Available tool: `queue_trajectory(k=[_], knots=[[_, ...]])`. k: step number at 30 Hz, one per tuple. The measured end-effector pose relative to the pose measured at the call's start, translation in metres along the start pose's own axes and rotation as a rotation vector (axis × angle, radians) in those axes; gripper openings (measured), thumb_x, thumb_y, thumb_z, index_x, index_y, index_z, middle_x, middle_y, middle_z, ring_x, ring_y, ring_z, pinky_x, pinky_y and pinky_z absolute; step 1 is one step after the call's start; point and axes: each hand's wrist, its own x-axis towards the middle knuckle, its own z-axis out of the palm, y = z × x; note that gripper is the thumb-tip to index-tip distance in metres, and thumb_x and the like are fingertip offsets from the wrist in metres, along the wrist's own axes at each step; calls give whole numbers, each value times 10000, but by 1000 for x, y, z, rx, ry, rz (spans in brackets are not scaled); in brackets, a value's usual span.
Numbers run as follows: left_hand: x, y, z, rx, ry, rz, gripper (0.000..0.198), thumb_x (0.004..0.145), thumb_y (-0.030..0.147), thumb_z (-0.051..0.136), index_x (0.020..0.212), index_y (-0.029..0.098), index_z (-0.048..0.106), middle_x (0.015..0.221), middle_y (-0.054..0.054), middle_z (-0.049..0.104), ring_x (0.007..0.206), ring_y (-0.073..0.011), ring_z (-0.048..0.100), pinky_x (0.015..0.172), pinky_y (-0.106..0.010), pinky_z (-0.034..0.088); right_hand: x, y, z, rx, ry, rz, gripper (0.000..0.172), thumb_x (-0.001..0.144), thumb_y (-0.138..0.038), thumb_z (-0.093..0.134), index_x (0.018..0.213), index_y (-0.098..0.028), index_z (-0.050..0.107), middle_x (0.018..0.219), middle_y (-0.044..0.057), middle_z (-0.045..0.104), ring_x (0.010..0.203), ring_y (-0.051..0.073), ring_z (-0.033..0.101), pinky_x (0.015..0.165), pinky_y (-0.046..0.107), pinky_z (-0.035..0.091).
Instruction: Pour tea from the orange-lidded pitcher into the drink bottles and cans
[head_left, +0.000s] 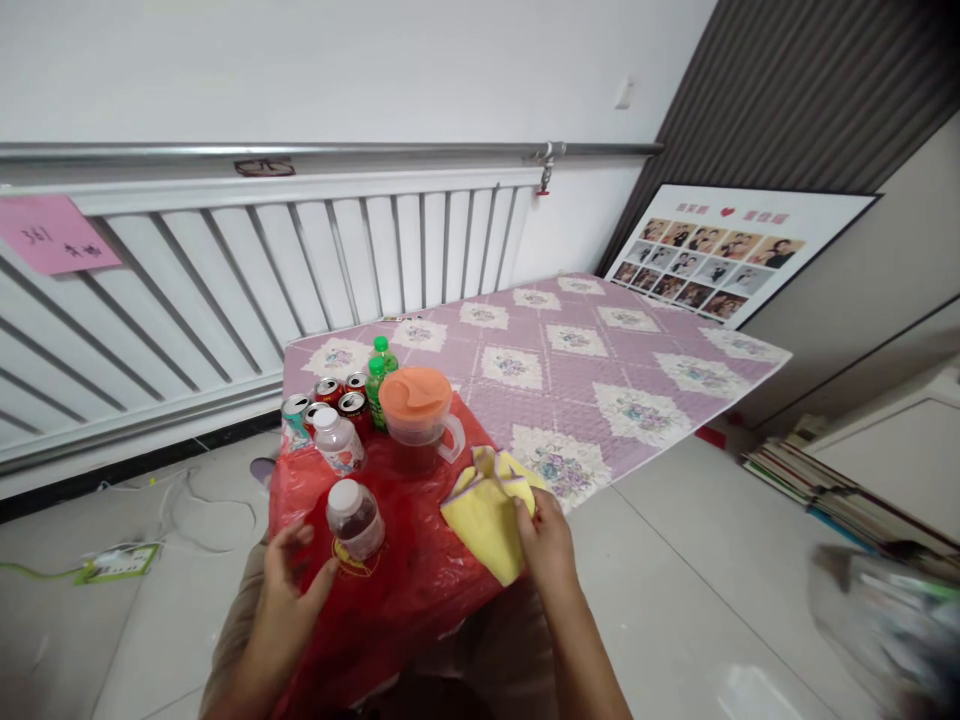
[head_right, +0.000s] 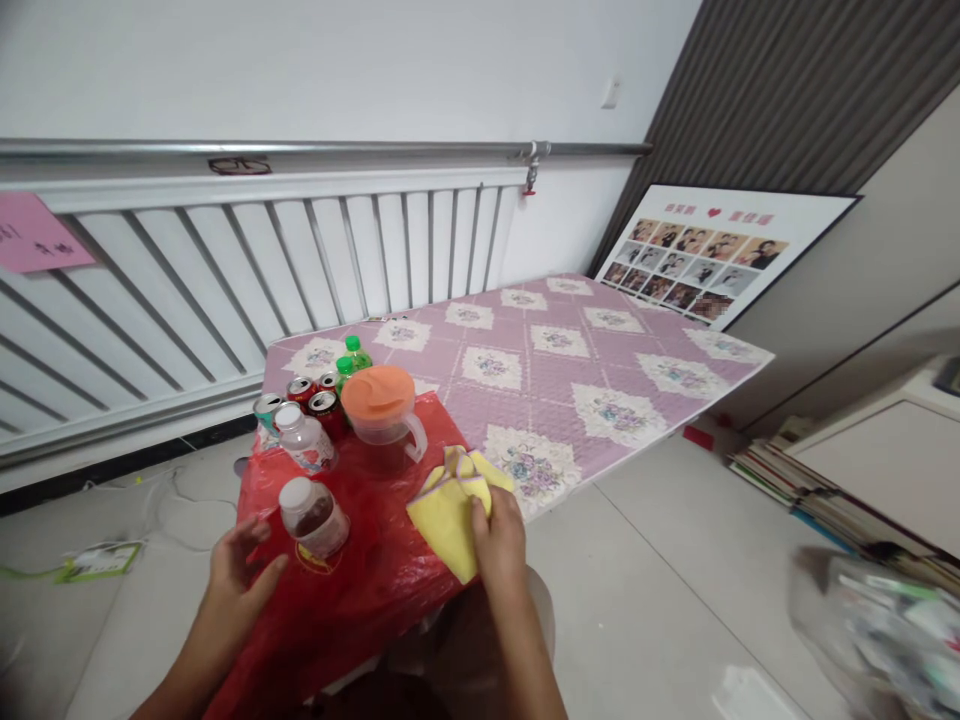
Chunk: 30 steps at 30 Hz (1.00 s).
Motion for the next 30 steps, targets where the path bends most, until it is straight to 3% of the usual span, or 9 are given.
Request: queue_trajectory(k=[1, 4, 7, 10, 14, 18, 22, 25, 30], knots=[[-8, -3, -6, -2, -36, -44, 529, 791, 448, 669, 1227, 204, 496, 1198, -118, 626, 1143, -293, 636, 971, -472, 542, -7, -5, -1, 47, -14, -15, 384, 936, -378, 383, 1127, -153, 630, 1130, 147, 680, 1073, 259, 612, 946, 365, 475], [-32, -3, -16, 32, -353, -82, 297, 840, 426, 614, 1039, 206, 620, 993, -80, 717, 951, -269, 714, 863, -420, 603, -33, -22, -6, 269, -108, -33, 390, 961, -404, 390, 1210, -187, 597, 1210, 117, 679, 1108, 243, 627, 946, 332, 486], [-46, 5, -6, 163, -527, 120, 377, 782, 308, 689, 1148, 234, 637, 1151, -98, 710, 1061, -291, 694, 939, -443, 581, -59, -35, -11, 418, -238, -77, 342, 950, -367, 444, 1195, -209, 623, 1191, 96, 700, 1087, 241, 648, 954, 334, 492], [-48, 15, 21, 252, -522, 459, 720, 727, 208, 746, 1392, 250, 474, 1440, -155, 521, 1325, -328, 519, 1058, -495, 498, -77, -43, -16, 475, -349, -125, 323, 931, -299, 469, 1192, -224, 645, 1183, 80, 708, 1088, 238, 654, 962, 335, 497], [-42, 21, 65, 364, -548, 801, 763, 730, 231, 781, 1415, 225, 444, 1504, -205, 418, 1412, -375, 381, 1089, -586, 415, -92, -46, -18, 497, -446, -140, 315, 917, -255, 477, 1170, -223, 662, 1159, 78, 713, 1065, 229, 662, 949, 327, 505], [-37, 27, 87, 448, -652, 794, 544, 761, 190, 714, 1285, 197, 567, 1325, -169, 600, 1293, -353, 505, 1040, -579, 434, -100, -44, -21, 501, -465, -145, 297, 934, -283, 468, 1131, -221, 681, 1069, 73, 726, 992, 226, 674, 906, 325, 523], [-27, 39, 83, 395, -734, 676, 307, 791, 94, 580, 1069, 202, 658, 1107, -103, 695, 1097, -259, 613, 1010, -480, 447, -102, -41, -29, 505, -463, -140, 291, 921, -281, 484, 1119, -227, 691, 1065, 78, 726, 1004, 234, 672, 901, 333, 527], [-20, 44, 76, 359, -772, 710, 275, 813, 117, 575, 1055, 210, 666, 1064, -94, 696, 1007, -241, 627, 938, -432, 470, -101, -40, -34, 525, -466, -113, 282, 878, -236, 503, 1079, -225, 699, 1083, 82, 728, 1017, 238, 671, 918, 340, 519], [-28, 36, 68, 369, -714, 876, 353, 820, 98, 562, 1132, 229, 664, 1185, -113, 646, 1117, -260, 578, 968, -434, 456, -100, -44, -33, 578, -530, -5, 219, 816, -198, 498, 925, -205, 689, 933, 57, 734, 884, 225, 675, 822, 322, 525]])
